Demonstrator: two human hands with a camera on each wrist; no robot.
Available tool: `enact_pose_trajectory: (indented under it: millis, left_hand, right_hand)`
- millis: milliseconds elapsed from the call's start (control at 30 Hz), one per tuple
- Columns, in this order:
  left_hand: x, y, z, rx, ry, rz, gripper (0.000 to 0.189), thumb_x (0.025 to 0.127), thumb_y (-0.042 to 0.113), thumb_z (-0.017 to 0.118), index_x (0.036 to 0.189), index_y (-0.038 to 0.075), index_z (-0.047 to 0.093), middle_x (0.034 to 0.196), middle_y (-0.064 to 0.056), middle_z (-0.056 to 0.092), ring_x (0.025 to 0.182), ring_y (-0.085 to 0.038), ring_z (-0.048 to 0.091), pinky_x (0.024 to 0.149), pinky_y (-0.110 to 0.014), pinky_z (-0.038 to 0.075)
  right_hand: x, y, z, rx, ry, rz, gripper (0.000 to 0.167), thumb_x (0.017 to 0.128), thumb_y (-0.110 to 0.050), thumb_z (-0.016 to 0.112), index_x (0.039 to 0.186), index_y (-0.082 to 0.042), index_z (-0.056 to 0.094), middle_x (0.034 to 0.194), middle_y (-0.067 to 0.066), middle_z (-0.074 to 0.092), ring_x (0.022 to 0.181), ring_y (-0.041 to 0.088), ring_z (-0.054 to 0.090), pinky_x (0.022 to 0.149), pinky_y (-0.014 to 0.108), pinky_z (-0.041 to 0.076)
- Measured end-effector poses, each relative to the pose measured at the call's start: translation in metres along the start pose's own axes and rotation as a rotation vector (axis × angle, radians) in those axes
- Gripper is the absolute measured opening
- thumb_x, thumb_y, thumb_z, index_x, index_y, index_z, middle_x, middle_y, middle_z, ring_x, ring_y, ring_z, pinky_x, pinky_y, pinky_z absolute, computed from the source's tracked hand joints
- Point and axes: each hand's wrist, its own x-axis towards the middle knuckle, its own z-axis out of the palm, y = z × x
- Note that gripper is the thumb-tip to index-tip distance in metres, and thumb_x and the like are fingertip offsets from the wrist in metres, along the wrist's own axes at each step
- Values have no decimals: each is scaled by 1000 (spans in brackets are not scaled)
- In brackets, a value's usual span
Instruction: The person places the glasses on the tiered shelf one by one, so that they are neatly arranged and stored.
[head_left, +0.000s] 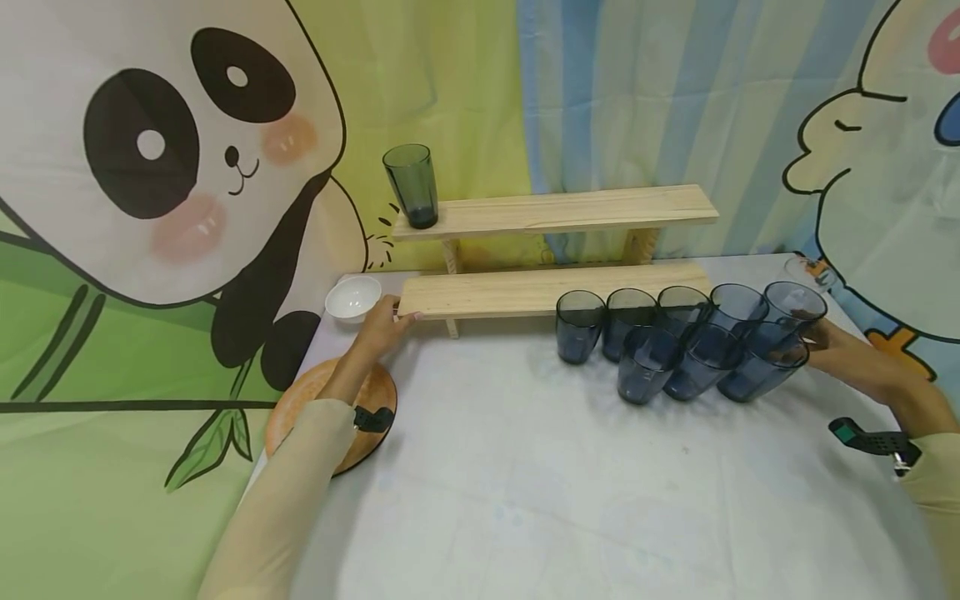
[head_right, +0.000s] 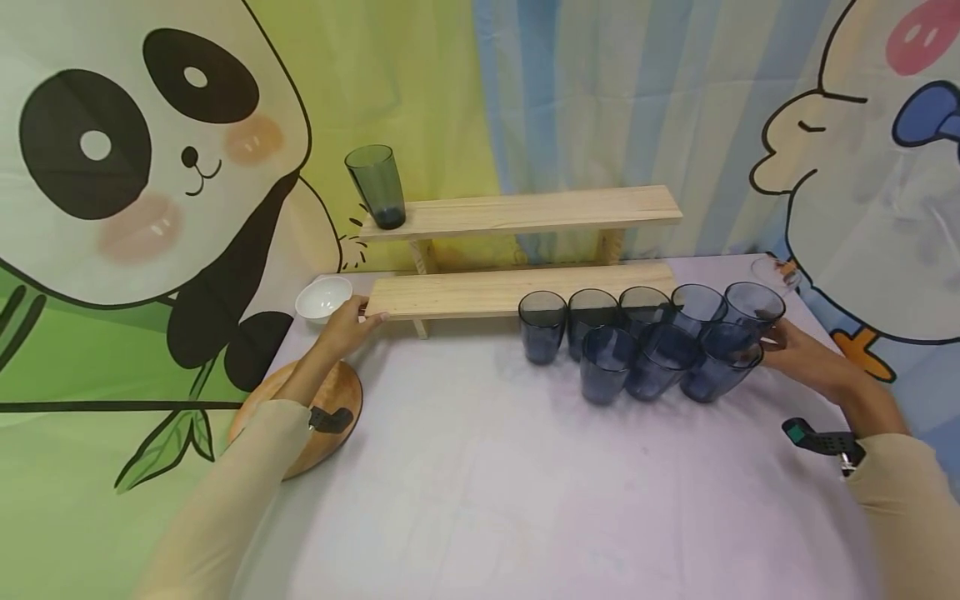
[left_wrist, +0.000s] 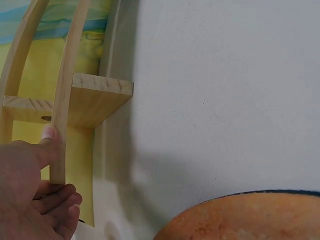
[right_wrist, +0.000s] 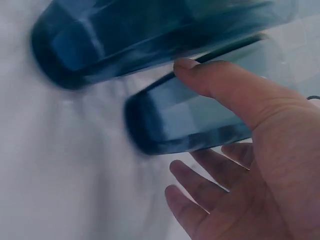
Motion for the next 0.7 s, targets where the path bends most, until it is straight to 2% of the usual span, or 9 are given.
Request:
enact_pose_trajectory:
  millis: [100, 267, 367, 500, 700]
  left_hand:
    - [0, 0, 0, 2, 0, -6, 62, 109, 31, 61, 150, -11, 41, 155, -32, 45, 142, -46, 46, 119, -58, 38]
    - [2, -1, 1, 4, -6, -4, 63, 109, 32, 61, 151, -10, 40, 155, -31, 45, 143, -46, 45, 119, -58, 38]
    - [2, -1, 1, -8, -5, -6, 63, 109, 31, 62, 150, -10, 40, 155, -31, 45, 143, -45, 46, 120, -58, 38]
    - [2, -2, 1, -4, -6, -5, 62, 109, 31, 61, 150, -11, 40, 155, -31, 45, 143, -46, 45, 120, -58, 38]
    - [1, 0, 0, 5, -2, 6, 62, 109, 29, 61, 150, -11, 40, 155, -32, 45, 144, -46, 44, 120, -57, 37]
  right_hand:
    - [2, 5, 5, -16, -2, -27, 102, 109, -37, 53, 160, -1, -29, 162, 48, -11, 144, 72, 3, 103, 91, 14]
    - [5, 6, 12, 34, 50, -60, 101, 108, -38, 54, 164, -3, -21, 165, 45, -5, 144, 69, 8, 104, 91, 15]
    - [8, 6, 17, 43, 102, -60, 102, 107, -40, 58, 166, -7, -18, 167, 42, -3, 146, 69, 7, 106, 90, 14]
    - [11, 9, 22, 48, 196, -56, 97, 107, -39, 61, 170, -12, -8, 166, 42, 7, 145, 66, 14, 108, 89, 17]
    - [13, 9, 29, 68, 277, -46, 98, 107, -41, 62, 169, -8, -5, 167, 41, 8, 148, 66, 14, 112, 86, 15]
